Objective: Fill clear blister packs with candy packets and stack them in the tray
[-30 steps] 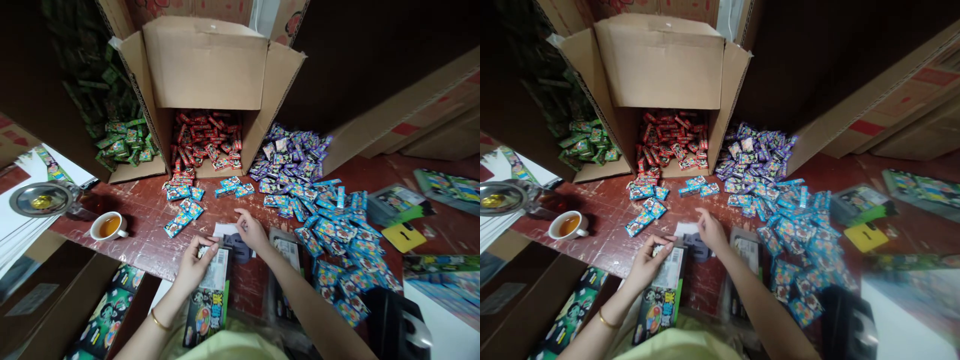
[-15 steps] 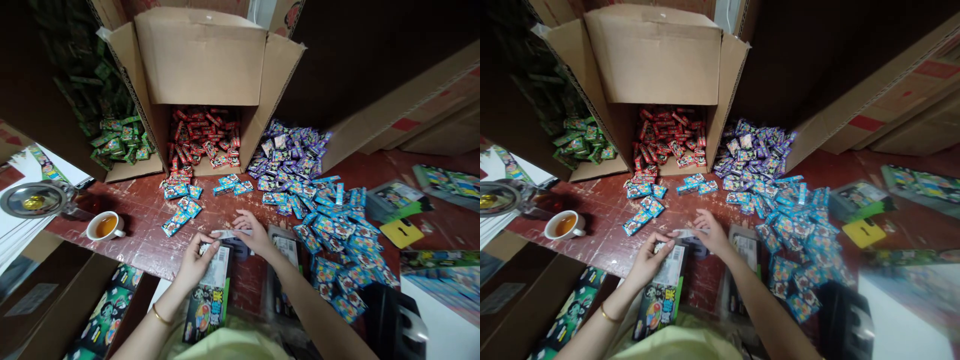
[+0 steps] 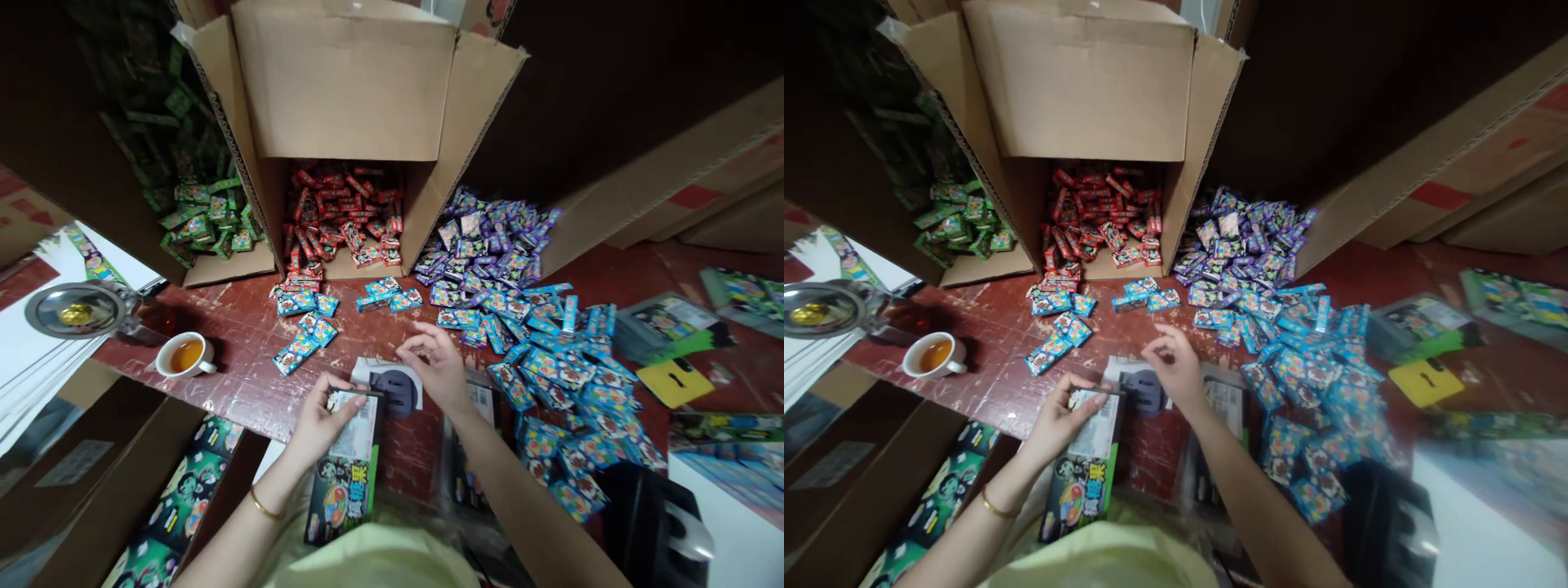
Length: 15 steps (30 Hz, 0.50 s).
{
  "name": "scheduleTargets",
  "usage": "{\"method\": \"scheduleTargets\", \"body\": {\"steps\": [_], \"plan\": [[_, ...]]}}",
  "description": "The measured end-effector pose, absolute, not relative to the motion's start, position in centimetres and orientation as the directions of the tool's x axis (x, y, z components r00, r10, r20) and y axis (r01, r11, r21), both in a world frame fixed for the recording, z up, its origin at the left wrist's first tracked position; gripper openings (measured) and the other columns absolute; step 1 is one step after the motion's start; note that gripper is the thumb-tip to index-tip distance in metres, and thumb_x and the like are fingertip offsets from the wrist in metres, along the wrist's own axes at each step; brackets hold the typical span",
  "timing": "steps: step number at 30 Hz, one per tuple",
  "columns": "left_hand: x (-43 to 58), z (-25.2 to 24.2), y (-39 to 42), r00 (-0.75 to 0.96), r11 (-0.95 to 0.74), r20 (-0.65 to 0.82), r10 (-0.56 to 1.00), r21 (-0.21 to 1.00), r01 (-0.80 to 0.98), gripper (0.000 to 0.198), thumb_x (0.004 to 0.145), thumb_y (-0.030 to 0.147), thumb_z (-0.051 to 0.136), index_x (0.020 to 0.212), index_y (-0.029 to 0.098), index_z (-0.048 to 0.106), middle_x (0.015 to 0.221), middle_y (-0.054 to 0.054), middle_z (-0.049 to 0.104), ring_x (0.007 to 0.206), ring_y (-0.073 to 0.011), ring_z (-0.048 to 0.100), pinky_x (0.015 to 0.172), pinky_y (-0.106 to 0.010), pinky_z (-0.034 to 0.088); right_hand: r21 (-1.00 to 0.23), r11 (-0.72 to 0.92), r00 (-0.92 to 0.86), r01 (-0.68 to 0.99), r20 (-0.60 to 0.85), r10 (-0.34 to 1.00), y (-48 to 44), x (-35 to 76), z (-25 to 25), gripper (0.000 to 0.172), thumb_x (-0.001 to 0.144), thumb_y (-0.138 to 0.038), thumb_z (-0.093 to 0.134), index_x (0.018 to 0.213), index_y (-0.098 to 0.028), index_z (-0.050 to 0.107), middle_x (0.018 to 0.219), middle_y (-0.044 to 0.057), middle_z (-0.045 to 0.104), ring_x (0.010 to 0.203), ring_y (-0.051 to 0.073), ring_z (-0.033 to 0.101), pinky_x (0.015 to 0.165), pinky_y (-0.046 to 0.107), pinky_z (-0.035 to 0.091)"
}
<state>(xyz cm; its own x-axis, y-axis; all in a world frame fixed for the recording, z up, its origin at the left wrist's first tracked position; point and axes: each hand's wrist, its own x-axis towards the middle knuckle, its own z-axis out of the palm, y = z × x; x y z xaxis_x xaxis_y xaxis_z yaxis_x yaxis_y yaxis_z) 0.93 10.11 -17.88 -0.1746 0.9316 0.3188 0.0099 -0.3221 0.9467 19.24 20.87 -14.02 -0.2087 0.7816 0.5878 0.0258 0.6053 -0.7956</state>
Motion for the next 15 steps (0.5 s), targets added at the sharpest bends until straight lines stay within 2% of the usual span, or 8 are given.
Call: {"method": "scheduleTargets", "body": {"steps": [2, 5, 8, 12, 15], "plan": [[0.9, -17.8, 9.9, -0.143, -0.331, 0.326, 0.934, 0.943, -0.012, 0.027, 0.076, 0.035, 0.071, 0.087, 0.021, 0.051, 0.102, -0.008, 0.073, 0.099, -0.0220, 0.067, 0.087, -0.035, 0.048, -0.828, 0.556, -0.222, -0.069, 0.556, 0.801, 19.3, 19.1, -12.6, 0.046, 0.075, -0.027, 0.071, 0.114, -0.021, 0.047, 0.080, 0.001, 0.066, 0.076, 0.016, 0.063, 0.074, 0.031, 0.051], [1.0, -17.5, 9.4, -0.121, -0.339, 0.338, 0.934, 0.941, 0.008, 0.025, 0.078, 0.034, 0.070, 0.086, 0.021, 0.050, 0.100, -0.007, 0.073, 0.097, -0.0211, 0.067, 0.085, -0.033, 0.048, -0.876, 0.459, -0.429, -0.145, 0.474, 0.769, 17.0, 18.6, -11.1, 0.047, 0.074, -0.026, 0.073, 0.113, -0.022, 0.048, 0.080, 0.000, 0.066, 0.073, 0.015, 0.063, 0.072, 0.030, 0.051], [1.1, -17.2, 8.9, -0.148, -0.329, 0.338, 0.929, 0.941, 0.081, 0.025, 0.077, 0.034, 0.070, 0.087, 0.022, 0.051, 0.089, -0.002, 0.070, 0.087, -0.0187, 0.066, 0.079, -0.030, 0.048, -0.893, 0.424, -0.574, -0.150, 0.428, 0.698, 15.8, 17.8, -10.9, 0.044, 0.074, -0.023, 0.072, 0.112, -0.021, 0.050, 0.078, -0.001, 0.066, 0.071, 0.013, 0.062, 0.069, 0.028, 0.049], [1.3, -17.1, 8.5, -0.178, -0.299, 0.319, 0.931, 0.946, 0.128, 0.032, 0.072, 0.033, 0.075, 0.089, 0.022, 0.051, 0.072, 0.003, 0.062, 0.069, -0.0149, 0.061, 0.069, -0.027, 0.046, -0.888, 0.442, -0.624, -0.125, 0.417, 0.661, 15.6, 16.8, -11.7, 0.043, 0.074, -0.019, 0.071, 0.112, -0.020, 0.051, 0.078, -0.001, 0.064, 0.072, 0.013, 0.061, 0.068, 0.027, 0.047], [1.3, -17.1, 8.5, -0.172, -0.303, 0.320, 0.932, 0.946, 0.120, 0.033, 0.071, 0.034, 0.076, 0.089, 0.021, 0.051, 0.073, 0.004, 0.060, 0.068, -0.0140, 0.058, 0.067, -0.025, 0.044, -0.882, 0.458, -0.633, -0.109, 0.416, 0.652, 15.7, 16.4, -12.1, 0.043, 0.072, -0.016, 0.070, 0.111, -0.020, 0.051, 0.077, -0.002, 0.063, 0.070, 0.013, 0.059, 0.067, 0.028, 0.046]]}}
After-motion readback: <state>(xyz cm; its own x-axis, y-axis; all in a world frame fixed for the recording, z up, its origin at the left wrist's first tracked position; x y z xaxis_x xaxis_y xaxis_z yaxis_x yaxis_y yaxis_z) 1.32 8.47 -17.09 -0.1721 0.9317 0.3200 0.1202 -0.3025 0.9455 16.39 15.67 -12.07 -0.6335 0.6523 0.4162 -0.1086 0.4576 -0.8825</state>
